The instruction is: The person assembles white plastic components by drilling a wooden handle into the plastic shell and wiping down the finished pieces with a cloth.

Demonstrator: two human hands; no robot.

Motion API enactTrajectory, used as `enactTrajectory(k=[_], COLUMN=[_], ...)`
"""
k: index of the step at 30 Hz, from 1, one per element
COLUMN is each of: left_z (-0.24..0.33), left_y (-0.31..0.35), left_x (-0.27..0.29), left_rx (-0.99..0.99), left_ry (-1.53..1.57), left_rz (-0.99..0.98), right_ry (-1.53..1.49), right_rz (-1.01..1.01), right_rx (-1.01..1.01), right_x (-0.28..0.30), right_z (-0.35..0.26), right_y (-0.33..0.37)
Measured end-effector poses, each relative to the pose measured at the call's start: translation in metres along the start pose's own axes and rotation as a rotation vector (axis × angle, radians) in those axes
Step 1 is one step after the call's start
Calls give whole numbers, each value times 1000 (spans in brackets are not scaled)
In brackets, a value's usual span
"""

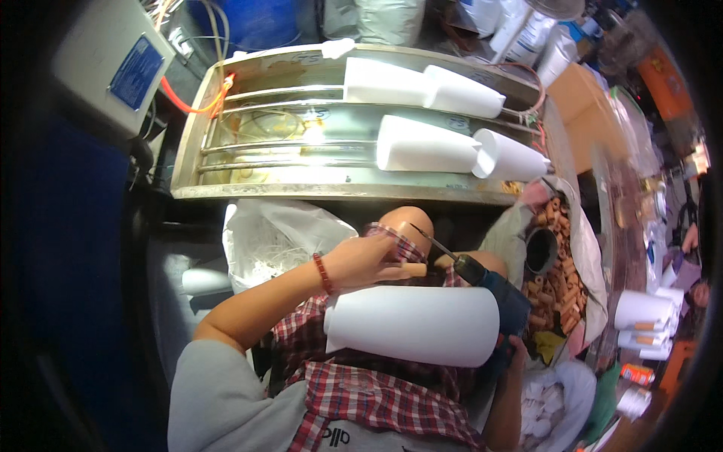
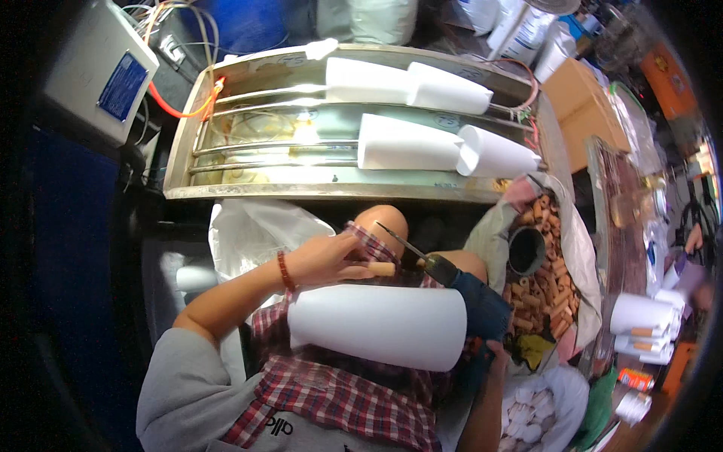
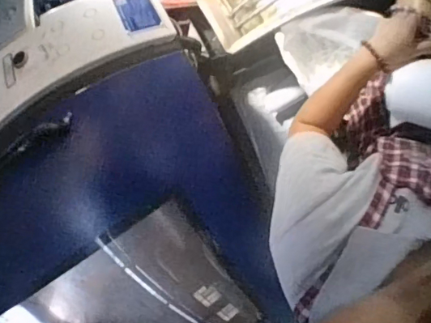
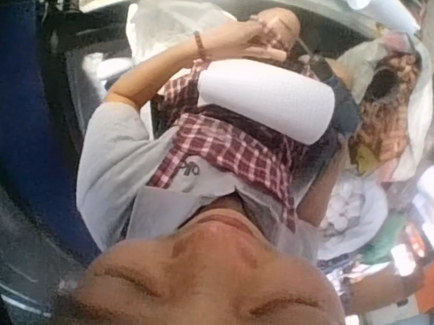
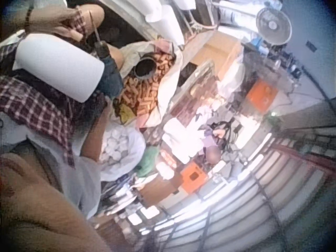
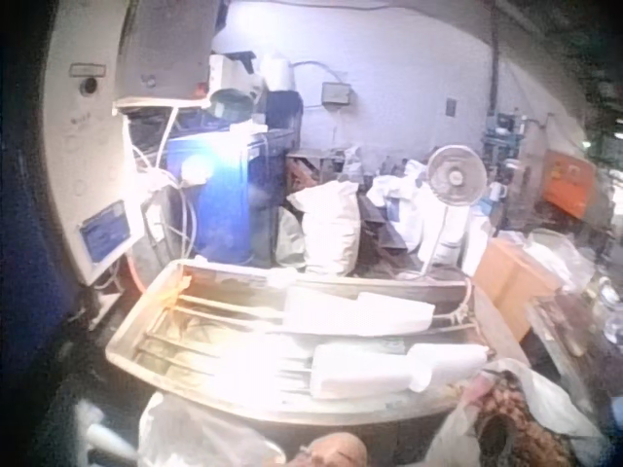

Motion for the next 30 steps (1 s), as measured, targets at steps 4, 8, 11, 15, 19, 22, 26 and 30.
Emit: enactTrajectory(k=[4, 8, 11, 15, 19, 22, 26, 30], left_z=[20, 8, -26, -39, -46, -40, -35, -34], left_y=[24, 31, 35, 40, 33, 21, 7, -2], left_x=[-6, 12, 31, 42, 35, 38, 42, 44], left_rx=[42, 49, 29, 177, 173, 137, 62, 51], left_ry=[116, 100, 80, 161, 177, 130, 76, 32], left_rz=[-123, -108, -53, -80, -73, -68, -98, -147], right_ry=[-189, -219, -182, -240, -255, -284, -320, -284], right_rz=[-231, -283, -331, -439, -435, -438, -481, -469], right_rx=[-261, -273, -282, -274, -297, -330, -324, -317], right_x=[-89, -66, -59, -58, -56, -53, -52, -54], right_z=[-46, -39, -36, -37, -39, -37, -35, -39], right_y=[50, 36, 31, 28, 26, 21, 18, 19])
Point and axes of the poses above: each hand's wrist, its own y-axis away from the middle knuckle, its own x-axis out of the back of the hand, z = x × y, the point moved 1 cm from there along -y, towards the middle knuckle, and after that the axes turned 14 degrees about -y, right-handed, at the moved point
